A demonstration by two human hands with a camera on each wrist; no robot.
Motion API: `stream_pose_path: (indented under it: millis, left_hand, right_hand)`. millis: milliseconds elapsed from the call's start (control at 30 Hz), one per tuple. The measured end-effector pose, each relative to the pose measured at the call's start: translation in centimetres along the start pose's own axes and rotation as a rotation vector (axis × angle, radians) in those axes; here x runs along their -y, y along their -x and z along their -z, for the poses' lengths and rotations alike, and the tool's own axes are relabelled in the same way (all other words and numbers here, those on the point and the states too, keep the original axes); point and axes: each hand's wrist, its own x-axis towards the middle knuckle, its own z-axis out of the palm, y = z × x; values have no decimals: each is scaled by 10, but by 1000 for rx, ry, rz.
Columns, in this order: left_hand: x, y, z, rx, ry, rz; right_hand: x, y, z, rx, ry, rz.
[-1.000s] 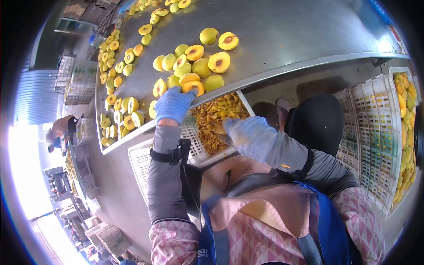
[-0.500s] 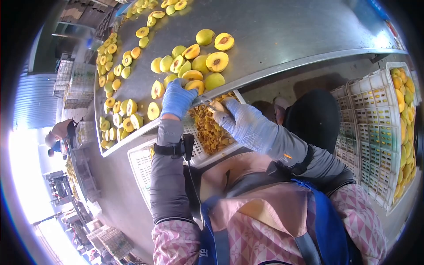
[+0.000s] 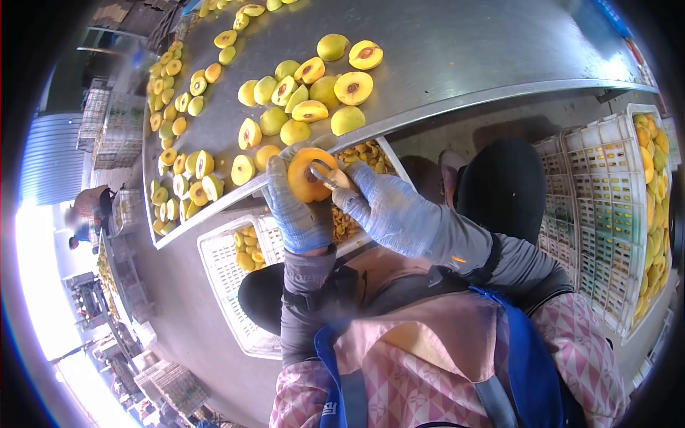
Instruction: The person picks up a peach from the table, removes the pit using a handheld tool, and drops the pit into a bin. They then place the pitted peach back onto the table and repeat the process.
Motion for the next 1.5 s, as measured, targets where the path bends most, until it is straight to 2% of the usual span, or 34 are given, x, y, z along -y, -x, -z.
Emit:
stream_pose_path:
  millis: [67,133,167,233,267,333,467,533,667,733,767,833,967,1067,1133,1167,1233,1267,1333,1467,1500]
  left_hand:
    - [2,2,0,26,-22,-33]
    - [6,2,3,42,-465,-222]
    - [7,3,6,40,-461,-219]
    - [11,3,9,19,-911,-496]
    - [11,4,8,17,-908,-493]
    - [9,6,5,-13,-895,-488]
    - [12,3,15,4,-1008,-582]
    - [10,4,10,1,-924,-522]
    - [12,4,15,56,-1128,-644]
    - [19,9,7,24,-1107,-751]
    - [20,9,6,24,-1104,-757]
    - [24,8,9,80,-1127,-893]
    - [19,2,25,162,-1170,-894]
    - [20,3,19,154,-1167,-857]
    - [21,3,17,84,-1272,-921]
    - [20,3,16,85,-1273,-920]
    - [19,3,14,47,-1078,-717]
    - [18,4,11,48,-1078,-716]
    - [16,8,4,-37,-880,-471]
    - [11,7,9,19,-736,-368]
    - [10,7,13,74,-934,-440]
  right_hand:
    - [-1,1,-2,-19,5,17]
    - [-2,1,-5,-52,76,38]
    - [-2,1,-8,-49,80,35]
    - [-4,0,-12,-47,70,37]
    - [-8,1,-14,-44,73,35]
    - [-16,1,-20,-115,381,362]
    - [-14,2,-15,-125,409,459]
    - [-4,2,-6,64,74,110]
    - [-1,1,-5,98,-1,71]
    - [4,0,-8,55,-418,-111]
    - [0,0,-8,54,-416,-105]
    - [-15,3,-9,-37,259,440]
    - [-20,9,-10,52,357,414]
    - [-9,7,-2,49,219,343]
    - [-5,5,2,89,137,208]
    - [-6,5,0,90,136,207]
    - [-11,4,-3,43,108,195]
    - [-10,4,-2,43,108,194]
    - [-7,4,1,57,110,102]
    - [-1,5,5,111,174,43]
    - [-2,5,5,114,190,68]
